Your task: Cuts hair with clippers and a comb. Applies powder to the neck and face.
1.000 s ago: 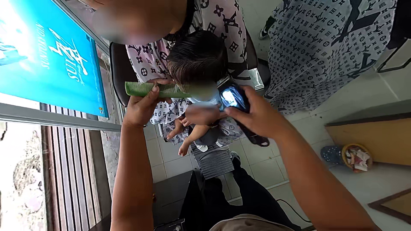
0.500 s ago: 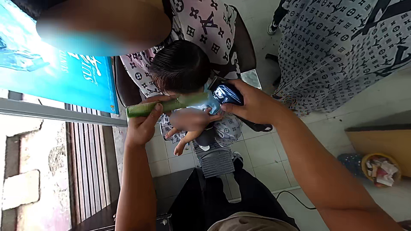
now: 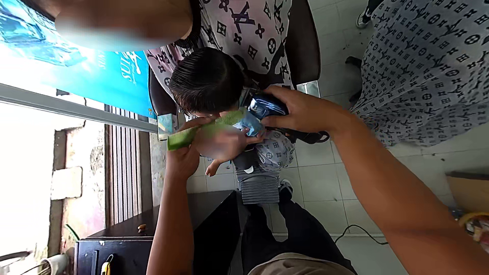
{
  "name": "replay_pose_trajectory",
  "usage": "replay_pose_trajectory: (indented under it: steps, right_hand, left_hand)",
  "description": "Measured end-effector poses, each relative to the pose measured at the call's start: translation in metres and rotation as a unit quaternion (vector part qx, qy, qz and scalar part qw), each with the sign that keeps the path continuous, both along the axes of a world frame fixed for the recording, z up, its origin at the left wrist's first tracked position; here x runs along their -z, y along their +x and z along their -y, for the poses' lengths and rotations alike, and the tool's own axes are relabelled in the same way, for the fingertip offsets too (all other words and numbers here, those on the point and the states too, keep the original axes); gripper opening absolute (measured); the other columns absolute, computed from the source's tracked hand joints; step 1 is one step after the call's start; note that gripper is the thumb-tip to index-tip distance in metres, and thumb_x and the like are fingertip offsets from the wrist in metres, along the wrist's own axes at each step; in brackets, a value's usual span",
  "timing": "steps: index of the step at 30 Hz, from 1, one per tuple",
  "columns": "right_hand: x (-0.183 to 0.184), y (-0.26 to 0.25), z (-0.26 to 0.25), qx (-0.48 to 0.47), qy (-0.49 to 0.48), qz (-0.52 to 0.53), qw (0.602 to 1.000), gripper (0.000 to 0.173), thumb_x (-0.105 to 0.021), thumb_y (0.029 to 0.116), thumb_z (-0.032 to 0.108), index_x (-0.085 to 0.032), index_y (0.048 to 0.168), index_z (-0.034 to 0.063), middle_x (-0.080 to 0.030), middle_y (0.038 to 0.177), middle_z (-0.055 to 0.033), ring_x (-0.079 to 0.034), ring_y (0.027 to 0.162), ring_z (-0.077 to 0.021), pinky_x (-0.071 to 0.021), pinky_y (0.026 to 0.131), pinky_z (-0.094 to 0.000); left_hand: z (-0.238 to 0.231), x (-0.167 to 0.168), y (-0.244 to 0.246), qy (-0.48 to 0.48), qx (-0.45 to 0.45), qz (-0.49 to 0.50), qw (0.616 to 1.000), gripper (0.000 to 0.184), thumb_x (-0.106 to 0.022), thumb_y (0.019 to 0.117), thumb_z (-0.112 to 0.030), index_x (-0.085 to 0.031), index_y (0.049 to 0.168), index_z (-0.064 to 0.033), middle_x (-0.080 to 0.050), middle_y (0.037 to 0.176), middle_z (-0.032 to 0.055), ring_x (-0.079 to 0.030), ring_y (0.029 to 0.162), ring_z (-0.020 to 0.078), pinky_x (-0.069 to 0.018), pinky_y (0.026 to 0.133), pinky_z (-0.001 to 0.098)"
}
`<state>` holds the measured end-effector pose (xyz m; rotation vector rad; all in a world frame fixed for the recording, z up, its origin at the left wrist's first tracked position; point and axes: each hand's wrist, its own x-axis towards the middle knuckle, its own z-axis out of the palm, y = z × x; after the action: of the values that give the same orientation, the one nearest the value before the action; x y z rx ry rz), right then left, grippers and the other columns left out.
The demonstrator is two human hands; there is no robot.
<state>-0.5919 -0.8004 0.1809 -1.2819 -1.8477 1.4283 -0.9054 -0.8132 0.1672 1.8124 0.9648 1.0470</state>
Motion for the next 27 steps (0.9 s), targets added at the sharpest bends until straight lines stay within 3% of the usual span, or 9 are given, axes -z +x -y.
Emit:
replay_pose_trajectory:
  steps: [3,7,10,14,16,19,21,25,27]
  right_hand:
    - [0.009,0.023,-0.024,-0.003,-0.04,0.016,0.999,0.05,-0.07,0.0977,0.027,-0.05,0.139,0.0069,-0.067,0.111,-0.0113,-0.071,0.08,-0.0165,-0.063,0.067,-0.0348]
    - [-0.049,-0.004,-0.005,0.07,-0.105,0.052,0.991,0.036,-0.055,0.1045,0.006,-0.048,0.139,-0.0018,-0.067,0.107,-0.017,-0.067,0.079,-0.0181,-0.0567,0.069,-0.0294]
    - [-0.031,0.009,-0.008,-0.006,-0.064,-0.015,0.998,0.038,-0.06,0.1031,0.011,-0.05,0.138,0.003,-0.068,0.107,-0.0128,-0.069,0.079,-0.0135,-0.0585,0.066,-0.0268]
    - [-0.026,0.002,-0.005,-0.07,0.012,0.015,0.997,0.047,-0.07,0.0984,0.019,-0.05,0.14,0.0103,-0.069,0.115,-0.0046,-0.069,0.099,-0.0096,-0.0588,0.084,-0.0273]
    - [-0.029,0.004,-0.003,-0.05,-0.012,0.042,0.998,0.054,-0.073,0.0957,0.019,-0.048,0.143,0.0094,-0.068,0.118,-0.0074,-0.068,0.101,-0.0137,-0.058,0.085,-0.0315]
    - [-0.01,0.02,-0.014,-0.015,-0.063,0.057,0.996,0.058,-0.074,0.0955,0.027,-0.046,0.144,0.0101,-0.066,0.116,-0.0106,-0.071,0.084,-0.0171,-0.0635,0.067,-0.0353]
    - [0.0,0.018,-0.017,-0.002,-0.064,0.048,0.997,0.058,-0.074,0.0948,0.031,-0.048,0.142,0.0102,-0.066,0.113,-0.0098,-0.072,0.079,-0.0157,-0.0642,0.063,-0.0349]
    - [-0.013,-0.018,-0.002,0.0,0.0,0.067,0.998,0.061,-0.076,0.0903,0.038,-0.05,0.14,0.0136,-0.067,0.117,-0.0027,-0.067,0.103,-0.0088,-0.0581,0.089,-0.0326]
    - [-0.016,-0.033,0.009,0.02,0.017,0.073,0.997,0.064,-0.076,0.089,0.041,-0.05,0.141,0.0146,-0.068,0.117,-0.0013,-0.067,0.106,-0.0083,-0.0577,0.092,-0.0329]
  left_hand:
    - [0.001,0.007,0.016,0.039,-0.039,0.033,0.998,0.027,-0.048,0.1071,-0.014,-0.06,0.129,-0.0052,-0.068,0.127,0.0034,-0.071,0.094,0.0114,-0.0623,0.081,0.0315]
    - [-0.005,-0.003,0.031,0.067,-0.031,0.072,0.995,0.026,-0.048,0.1086,-0.022,-0.061,0.129,-0.0116,-0.066,0.132,0.0007,-0.071,0.1,0.0117,-0.0609,0.082,0.0291]
    - [-0.005,-0.006,0.033,0.073,-0.008,0.085,0.994,0.026,-0.049,0.1085,-0.024,-0.063,0.127,-0.0135,-0.068,0.13,0.0001,-0.07,0.102,0.0119,-0.0606,0.084,0.0296]
    - [0.0,-0.006,0.024,0.055,0.016,0.08,0.995,0.028,-0.049,0.1087,-0.026,-0.064,0.129,-0.0141,-0.068,0.131,0.0011,-0.07,0.104,0.0131,-0.0598,0.087,0.0314]
    - [0.003,-0.004,0.008,0.02,0.009,0.038,0.999,0.027,-0.049,0.1087,-0.024,-0.065,0.127,-0.0121,-0.069,0.128,0.0007,-0.071,0.101,0.0125,-0.0607,0.088,0.0315]
    - [-0.002,0.006,-0.006,0.012,-0.016,0.037,0.999,0.027,-0.05,0.1082,-0.021,-0.063,0.129,-0.0098,-0.068,0.128,0.002,-0.072,0.095,0.0121,-0.0627,0.081,0.0302]
    - [-0.007,0.006,-0.005,0.028,-0.003,0.07,0.997,0.027,-0.048,0.1082,-0.021,-0.062,0.13,-0.0101,-0.067,0.131,0.0024,-0.072,0.097,0.013,-0.0616,0.082,0.0297]
    - [-0.016,0.004,-0.013,0.03,0.08,0.112,0.99,0.027,-0.046,0.109,-0.019,-0.063,0.13,-0.0138,-0.067,0.13,0.0,-0.069,0.105,0.0119,-0.0586,0.09,0.0295]
    - [-0.03,0.013,-0.037,0.001,0.109,0.108,0.988,0.029,-0.048,0.1088,-0.023,-0.065,0.129,-0.0116,-0.07,0.126,0.0015,-0.07,0.1,0.0122,-0.06,0.086,0.0315]
